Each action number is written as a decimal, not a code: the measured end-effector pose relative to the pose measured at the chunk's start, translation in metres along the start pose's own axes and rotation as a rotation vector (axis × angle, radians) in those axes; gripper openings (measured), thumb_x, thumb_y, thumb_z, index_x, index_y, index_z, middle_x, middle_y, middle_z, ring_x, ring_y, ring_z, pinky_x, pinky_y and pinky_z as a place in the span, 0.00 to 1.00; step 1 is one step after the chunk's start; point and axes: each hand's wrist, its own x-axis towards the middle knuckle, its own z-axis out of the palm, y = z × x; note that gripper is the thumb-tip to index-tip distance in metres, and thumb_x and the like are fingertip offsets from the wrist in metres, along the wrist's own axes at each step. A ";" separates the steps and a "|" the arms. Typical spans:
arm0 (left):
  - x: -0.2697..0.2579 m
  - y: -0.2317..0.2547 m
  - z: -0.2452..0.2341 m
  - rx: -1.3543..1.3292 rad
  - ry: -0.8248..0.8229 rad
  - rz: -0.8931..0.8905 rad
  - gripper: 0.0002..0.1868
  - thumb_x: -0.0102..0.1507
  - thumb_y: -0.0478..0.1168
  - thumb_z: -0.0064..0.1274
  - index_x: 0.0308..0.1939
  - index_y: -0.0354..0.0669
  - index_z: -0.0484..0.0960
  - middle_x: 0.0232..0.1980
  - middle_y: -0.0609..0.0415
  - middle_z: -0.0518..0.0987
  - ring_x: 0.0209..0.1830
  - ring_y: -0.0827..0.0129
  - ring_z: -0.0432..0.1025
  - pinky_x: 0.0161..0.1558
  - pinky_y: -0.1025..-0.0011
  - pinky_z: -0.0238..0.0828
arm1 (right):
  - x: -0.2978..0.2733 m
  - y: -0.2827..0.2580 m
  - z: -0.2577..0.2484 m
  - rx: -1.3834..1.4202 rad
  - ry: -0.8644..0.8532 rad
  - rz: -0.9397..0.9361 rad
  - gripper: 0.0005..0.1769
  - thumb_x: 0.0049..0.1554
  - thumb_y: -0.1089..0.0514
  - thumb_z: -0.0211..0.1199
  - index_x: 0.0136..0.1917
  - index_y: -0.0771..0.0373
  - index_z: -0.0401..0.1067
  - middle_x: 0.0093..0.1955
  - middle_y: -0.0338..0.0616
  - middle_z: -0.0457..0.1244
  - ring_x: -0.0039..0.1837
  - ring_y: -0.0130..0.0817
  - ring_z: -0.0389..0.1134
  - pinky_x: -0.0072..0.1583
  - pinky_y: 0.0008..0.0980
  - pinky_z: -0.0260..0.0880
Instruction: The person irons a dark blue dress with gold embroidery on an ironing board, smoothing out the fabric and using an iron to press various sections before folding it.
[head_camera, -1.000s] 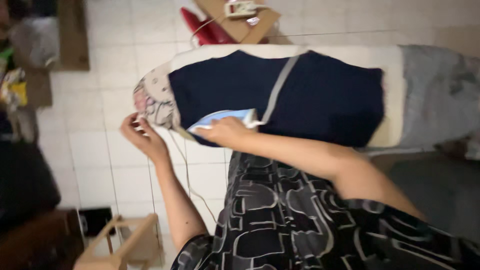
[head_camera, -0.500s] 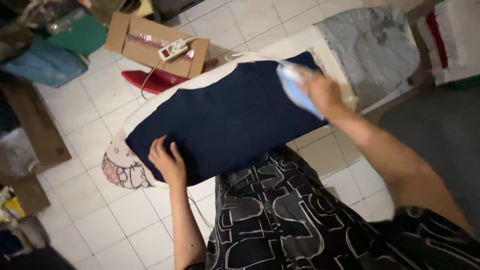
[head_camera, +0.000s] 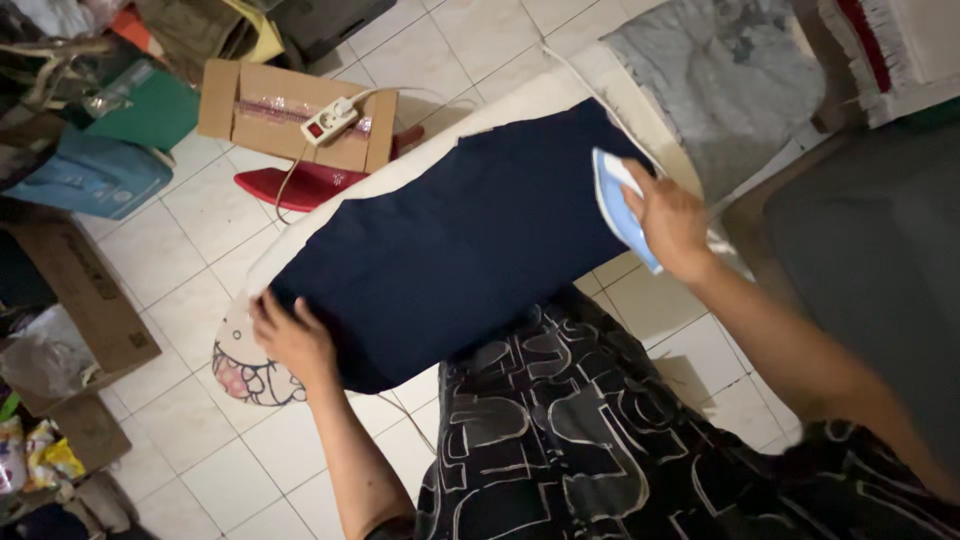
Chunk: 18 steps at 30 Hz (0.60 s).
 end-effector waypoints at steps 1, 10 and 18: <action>-0.005 -0.007 0.002 -0.007 -0.004 -0.080 0.35 0.80 0.48 0.60 0.87 0.39 0.67 0.88 0.36 0.67 0.83 0.33 0.63 0.77 0.39 0.63 | 0.008 0.008 0.004 -0.015 0.079 -0.027 0.24 0.74 0.45 0.70 0.81 0.45 0.77 0.43 0.55 0.70 0.46 0.58 0.74 0.49 0.57 0.73; -0.075 -0.021 0.020 0.017 0.128 -0.282 0.49 0.78 0.57 0.64 0.88 0.26 0.57 0.83 0.26 0.65 0.80 0.31 0.62 0.76 0.38 0.61 | 0.107 0.039 0.031 0.165 0.069 0.039 0.25 0.69 0.44 0.74 0.76 0.51 0.81 0.49 0.62 0.75 0.52 0.65 0.76 0.54 0.60 0.75; -0.152 -0.012 -0.001 -0.071 0.110 -0.443 0.43 0.76 0.59 0.69 0.76 0.25 0.69 0.70 0.30 0.70 0.72 0.34 0.65 0.72 0.40 0.64 | 0.019 0.104 -0.043 -0.010 -0.223 -0.067 0.26 0.68 0.40 0.72 0.77 0.45 0.82 0.49 0.59 0.76 0.49 0.59 0.79 0.56 0.56 0.78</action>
